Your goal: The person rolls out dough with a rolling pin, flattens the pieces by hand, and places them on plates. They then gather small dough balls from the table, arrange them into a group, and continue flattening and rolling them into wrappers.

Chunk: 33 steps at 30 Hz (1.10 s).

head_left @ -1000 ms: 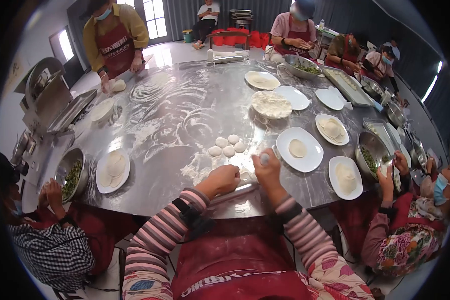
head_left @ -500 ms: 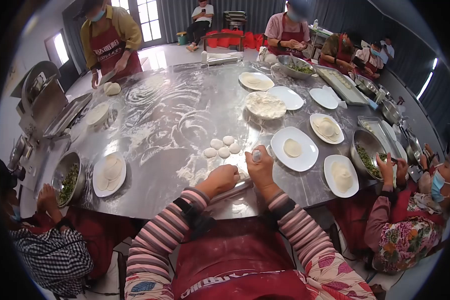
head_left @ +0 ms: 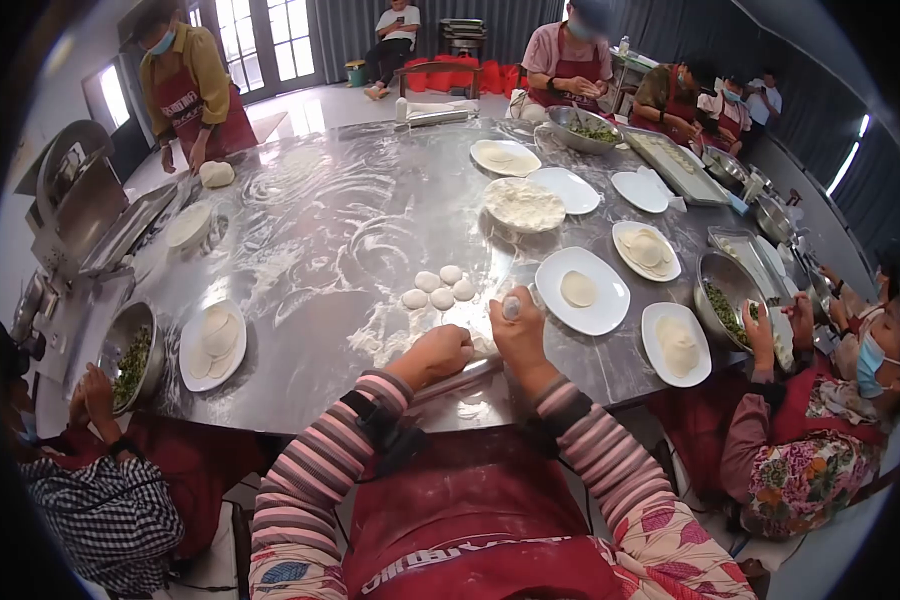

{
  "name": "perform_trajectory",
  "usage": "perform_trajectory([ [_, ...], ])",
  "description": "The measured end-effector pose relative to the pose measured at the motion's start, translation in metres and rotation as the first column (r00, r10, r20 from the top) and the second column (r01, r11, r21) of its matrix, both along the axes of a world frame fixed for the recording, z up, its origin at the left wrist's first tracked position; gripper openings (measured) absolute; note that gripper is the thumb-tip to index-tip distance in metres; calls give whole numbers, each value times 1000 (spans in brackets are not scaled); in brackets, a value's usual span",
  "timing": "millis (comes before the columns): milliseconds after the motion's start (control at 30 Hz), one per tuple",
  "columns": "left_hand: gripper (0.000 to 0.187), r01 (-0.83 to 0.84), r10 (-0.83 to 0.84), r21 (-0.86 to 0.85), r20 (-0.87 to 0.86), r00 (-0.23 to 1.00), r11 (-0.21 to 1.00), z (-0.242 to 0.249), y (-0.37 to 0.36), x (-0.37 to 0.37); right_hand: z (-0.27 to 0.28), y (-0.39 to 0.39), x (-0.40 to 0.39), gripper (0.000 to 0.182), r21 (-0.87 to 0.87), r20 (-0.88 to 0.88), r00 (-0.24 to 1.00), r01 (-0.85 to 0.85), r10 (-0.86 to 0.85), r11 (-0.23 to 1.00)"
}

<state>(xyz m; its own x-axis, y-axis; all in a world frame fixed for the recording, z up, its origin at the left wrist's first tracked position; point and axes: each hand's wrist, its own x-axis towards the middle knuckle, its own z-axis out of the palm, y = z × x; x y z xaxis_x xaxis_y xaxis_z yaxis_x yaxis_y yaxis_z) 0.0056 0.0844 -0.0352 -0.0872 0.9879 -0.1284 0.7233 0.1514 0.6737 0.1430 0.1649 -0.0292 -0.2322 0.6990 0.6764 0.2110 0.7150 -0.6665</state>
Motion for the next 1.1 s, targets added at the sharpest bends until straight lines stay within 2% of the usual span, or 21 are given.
perform_trajectory([
  [100, 18, 90, -91, -22, -36, 995, 996, -4, -8, -8, -2, -28, 38, 17, -38, 33, 999, -7, 9, 999],
  [167, 18, 81, -81, -12, 15, 997, 997, -5, -19, -11, -7, -34, 49, 17, -75, 52, 998, -18, 22, 997],
  [233, 18, 107, -107, 8, 58, 993, 994, -1, -27, -8, -16, -38, 51, 16, -307, -43, 998, -57, 45, 950],
  [267, 18, 119, -119, -4, 51, 992, 993, -1, -27, -5, 8, -36, 40, 16, -147, 26, 1000, -9, 13, 989],
  [333, 17, 20, -21, 29, 30, 999, 999, 1, -21, -1, 5, -13, 12, 16, -46, 43, 999, 18, -16, 999],
  [433, 17, -16, 15, 16, 38, 999, 1000, 2, -13, -2, -2, 3, -6, 16, -110, 10, 999, -38, 40, 993],
  [500, 17, -23, 24, -10, 89, 996, 1000, 1, -12, -2, 1, -10, 13, 16, -67, 42, 999, -6, 9, 998],
  [533, 17, 8, -8, 5, 43, 999, 1000, 0, -15, -3, -2, -18, 27, 16, -30, 67, 997, 27, -25, 999],
  [600, 17, 28, -28, 20, 2, 1000, 999, -3, -21, -5, -20, -39, 55, 17, -292, -12, 1000, -7, 3, 956],
  [700, 18, 69, -71, 20, 89, 994, 997, -6, -31, -3, -15, -45, 53, 18, -289, -69, 998, -25, 5, 957],
  [733, 18, 83, -83, 6, 81, 993, 997, -6, -30, 0, -1, -39, 43, 18, -115, -7, 999, 37, -38, 993],
  [833, 18, -18, 19, 57, -17, 1000, 998, 4, -18, 10, 1, -11, 11, 19, -43, 11, 1000, 28, -28, 999],
  [933, 16, -1, -1, 29, 66, 998, 1000, 2, -10, 7, 0, -8, 8, 19, -108, 17, 1000, -19, 20, 994],
  [1000, 15, 27, -28, 29, 52, 998, 999, 0, -13, 3, 1, -28, 33, 18, -84, 50, 998, 40, -36, 996],
  [1067, 15, 52, -52, 24, 38, 998, 998, -2, -20, -2, -16, -45, 55, 17, -277, -46, 999, -21, 9, 961],
  [1100, 14, 50, -51, 8, 80, 996, 999, 0, -27, -4, -19, -51, 62, 18, -300, -50, 998, -43, 29, 953],
])
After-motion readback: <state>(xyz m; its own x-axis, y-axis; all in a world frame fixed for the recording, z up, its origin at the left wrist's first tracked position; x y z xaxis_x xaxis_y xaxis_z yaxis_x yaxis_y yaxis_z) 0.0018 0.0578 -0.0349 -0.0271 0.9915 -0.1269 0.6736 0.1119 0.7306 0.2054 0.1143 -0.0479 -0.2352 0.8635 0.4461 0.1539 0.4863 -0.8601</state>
